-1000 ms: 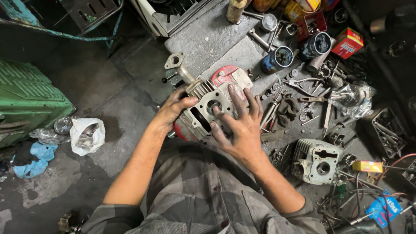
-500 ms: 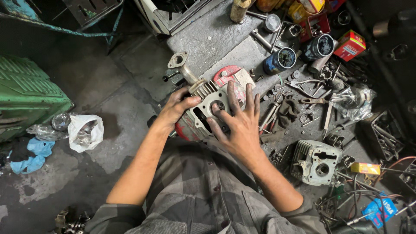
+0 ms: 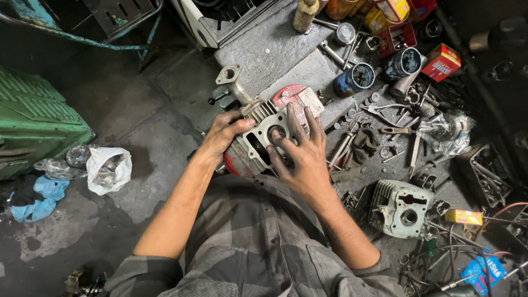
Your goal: The person works on a small engine cylinder head at a cluttered workbench. They fit a valve into the head, use a lapping stick to rotate and seat the valve, insert additional valves by hand, and finally tap the valve stems with a long rod to seat them.
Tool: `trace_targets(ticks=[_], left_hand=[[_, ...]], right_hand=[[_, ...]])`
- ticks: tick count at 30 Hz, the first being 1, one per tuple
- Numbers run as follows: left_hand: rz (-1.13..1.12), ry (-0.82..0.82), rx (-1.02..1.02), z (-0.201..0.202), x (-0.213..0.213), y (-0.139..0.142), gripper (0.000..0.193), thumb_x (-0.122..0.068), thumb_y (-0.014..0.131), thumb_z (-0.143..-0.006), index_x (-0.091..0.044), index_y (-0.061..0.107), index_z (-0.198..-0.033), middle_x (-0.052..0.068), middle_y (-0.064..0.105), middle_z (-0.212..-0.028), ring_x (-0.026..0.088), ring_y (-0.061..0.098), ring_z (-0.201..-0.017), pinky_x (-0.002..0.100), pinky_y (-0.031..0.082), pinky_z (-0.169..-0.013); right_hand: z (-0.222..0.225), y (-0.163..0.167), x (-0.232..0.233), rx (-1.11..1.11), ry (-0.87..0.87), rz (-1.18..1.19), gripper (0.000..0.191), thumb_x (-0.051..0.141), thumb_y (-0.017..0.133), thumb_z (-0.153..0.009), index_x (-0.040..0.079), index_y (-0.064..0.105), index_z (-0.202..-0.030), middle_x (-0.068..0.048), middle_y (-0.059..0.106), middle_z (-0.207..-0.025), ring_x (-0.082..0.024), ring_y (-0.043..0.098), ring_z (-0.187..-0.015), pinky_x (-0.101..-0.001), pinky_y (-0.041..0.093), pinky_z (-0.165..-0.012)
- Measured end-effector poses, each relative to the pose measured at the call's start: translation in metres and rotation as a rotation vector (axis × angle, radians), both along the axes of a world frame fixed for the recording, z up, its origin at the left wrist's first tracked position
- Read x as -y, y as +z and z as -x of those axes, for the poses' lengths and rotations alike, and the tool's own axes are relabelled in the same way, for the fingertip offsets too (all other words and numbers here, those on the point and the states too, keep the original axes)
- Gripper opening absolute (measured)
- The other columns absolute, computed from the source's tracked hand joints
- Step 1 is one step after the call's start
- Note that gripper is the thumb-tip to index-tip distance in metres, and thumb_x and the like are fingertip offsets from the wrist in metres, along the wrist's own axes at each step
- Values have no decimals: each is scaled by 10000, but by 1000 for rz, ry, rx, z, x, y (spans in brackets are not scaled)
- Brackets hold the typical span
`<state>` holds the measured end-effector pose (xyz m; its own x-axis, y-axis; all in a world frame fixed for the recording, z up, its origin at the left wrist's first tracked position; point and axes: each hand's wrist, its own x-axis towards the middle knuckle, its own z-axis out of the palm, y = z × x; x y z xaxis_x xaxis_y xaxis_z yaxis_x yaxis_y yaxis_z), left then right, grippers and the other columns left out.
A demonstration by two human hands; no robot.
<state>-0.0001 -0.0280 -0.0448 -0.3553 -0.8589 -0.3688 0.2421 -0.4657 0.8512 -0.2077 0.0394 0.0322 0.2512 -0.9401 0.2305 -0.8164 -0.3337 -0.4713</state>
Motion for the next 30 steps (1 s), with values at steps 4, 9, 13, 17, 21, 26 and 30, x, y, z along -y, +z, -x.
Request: trace_targets(ticks=[4, 9, 13, 17, 21, 26, 30], left_hand=[[-39, -70, -149, 0, 6, -1, 805, -380, 747, -699, -24, 575, -1400, 140, 685, -1242, 231, 680, -1104, 350, 570, -941], [6, -98, -137, 0, 6, -3, 839, -385, 736, -737, -24, 536, -1468, 152, 629, -1368, 232, 615, -1242, 336, 516, -1028], [29, -47, -69, 1, 3, -6, 777, -385, 725, -757, -11, 581, -1423, 140, 670, -1301, 223, 642, -1177, 343, 524, -995], [17, -37, -4, 0, 3, -7, 720, -385, 723, -755, 23, 658, -1344, 149, 724, -1194, 234, 687, -1075, 364, 551, -939], [-3, -61, -63, -1, 5, -8, 756, -384, 717, -740, 8, 642, -1382, 148, 722, -1216, 230, 685, -1103, 357, 545, -957], [-76, -73, -137, 1, 5, -6, 817, -365, 728, -717, -36, 545, -1442, 122, 666, -1296, 224, 645, -1173, 356, 522, -1000], [-26, -22, -78, 1, 0, -3, 766, -370, 715, -753, -28, 578, -1424, 111, 673, -1279, 200, 638, -1155, 336, 513, -986]], right_hand=[[4, 8, -3, -11, 10, -25, 261, 254, 787, -881, 118, 757, -1102, -165, 379, -1642, -491, 285, -1515, -612, 254, -1217], [0, 7, 2, -41, 11, 5, 273, 317, 783, -918, 129, 760, -1114, -165, 383, -1646, -458, 290, -1543, -626, 218, -1253], [-2, 1, 7, -87, 15, -60, 300, 374, 771, -893, 140, 769, -1080, -205, 365, -1615, -511, 258, -1495, -656, 175, -1200], [1, 0, 6, -54, 22, -53, 256, 327, 749, -926, 135, 763, -1095, -212, 367, -1635, -514, 263, -1514, -640, 187, -1224], [8, 9, 0, 9, 21, -70, 234, 294, 737, -941, 136, 750, -1114, -199, 370, -1661, -504, 265, -1555, -605, 223, -1263], [5, 11, -2, -64, 13, -39, 240, 315, 748, -939, 135, 754, -1099, -190, 358, -1662, -474, 290, -1538, -601, 238, -1241], [-1, 2, 2, -86, -7, -66, 279, 365, 747, -903, 143, 763, -1070, -231, 314, -1635, -508, 252, -1493, -641, 204, -1190]])
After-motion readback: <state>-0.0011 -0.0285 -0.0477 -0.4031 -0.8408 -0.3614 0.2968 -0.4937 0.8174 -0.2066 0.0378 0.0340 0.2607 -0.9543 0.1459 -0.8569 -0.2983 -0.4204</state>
